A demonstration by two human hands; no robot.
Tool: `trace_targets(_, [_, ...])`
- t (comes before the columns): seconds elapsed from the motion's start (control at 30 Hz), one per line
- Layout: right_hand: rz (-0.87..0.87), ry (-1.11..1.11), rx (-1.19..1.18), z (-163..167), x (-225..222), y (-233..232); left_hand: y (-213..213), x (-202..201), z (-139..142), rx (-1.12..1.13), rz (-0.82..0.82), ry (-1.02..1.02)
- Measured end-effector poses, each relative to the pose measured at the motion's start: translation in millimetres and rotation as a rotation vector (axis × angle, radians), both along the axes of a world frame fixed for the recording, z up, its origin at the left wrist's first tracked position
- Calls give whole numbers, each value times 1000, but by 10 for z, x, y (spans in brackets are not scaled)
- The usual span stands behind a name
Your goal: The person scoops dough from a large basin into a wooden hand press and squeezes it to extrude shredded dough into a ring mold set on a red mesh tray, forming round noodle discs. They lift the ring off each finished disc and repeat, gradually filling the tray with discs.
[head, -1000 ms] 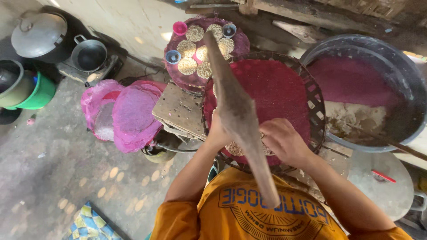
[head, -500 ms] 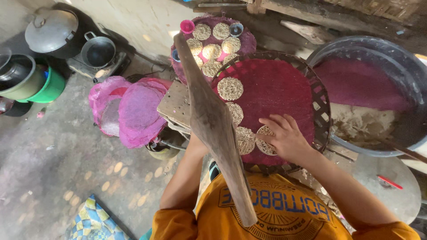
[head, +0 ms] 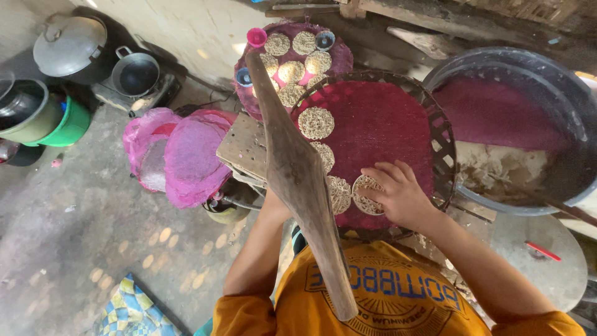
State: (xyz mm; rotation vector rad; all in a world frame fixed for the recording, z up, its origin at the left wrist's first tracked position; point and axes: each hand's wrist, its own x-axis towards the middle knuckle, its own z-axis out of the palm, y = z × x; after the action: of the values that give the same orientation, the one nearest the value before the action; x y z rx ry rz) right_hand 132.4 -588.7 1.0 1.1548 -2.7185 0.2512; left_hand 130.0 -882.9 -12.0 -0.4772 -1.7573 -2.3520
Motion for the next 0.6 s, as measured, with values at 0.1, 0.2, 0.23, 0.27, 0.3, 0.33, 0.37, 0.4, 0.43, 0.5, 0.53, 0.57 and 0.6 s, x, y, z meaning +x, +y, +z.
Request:
trace_targets(0.1, [10, -20, -12, 14, 28, 4, 38, 21, -25, -50, 35, 13])
trace_targets(0.2, [43, -17, -221, 177, 9, 52, 49, -15, 59, 29, -81, 20])
trace_targets(0.23, [58, -36, -338, 296, -45, 115, 79, -72, 124, -110, -66, 94])
trace_targets(0.27, [71, -54, -455, 440, -105, 178, 152, -130, 207, -249, -53, 169])
trace_targets(0.3, [0, -81, -505, 609, -108, 266, 230, -168, 311, -387, -40, 242])
trace_targets(0.33, [-72, -109, -555, 807, -107, 367, 357, -203, 428, -588, 43, 291])
trace_targets(0.37, [-50, -41, -624, 1017, -111, 454, 602, -233, 545, -787, 127, 341])
trace_targets(0.4, [-26, 28, -691, 1244, -96, 540, 879, -245, 672, -898, 193, 414])
trace_targets(0.43, [-142, 41, -677, 1460, -82, 584, 1194, -221, 804, -1006, 261, 489])
trace_targets(0.5, [-302, 155, -596, 1831, 97, 612, 1768, -137, 1075, -1224, 221, 654])
trace_targets(0.53, [-344, 251, -531, 1994, 257, 643, 1955, -101, 1202, -1200, 158, 619])
trace_targets(0.57, [-292, 339, -458, 2116, 409, 647, 2126, -100, 1343, -1173, 95, 584])
trace_targets(0.6, [-242, 431, -387, 2210, 560, 681, 2243, -83, 1470, -1147, 32, 549])
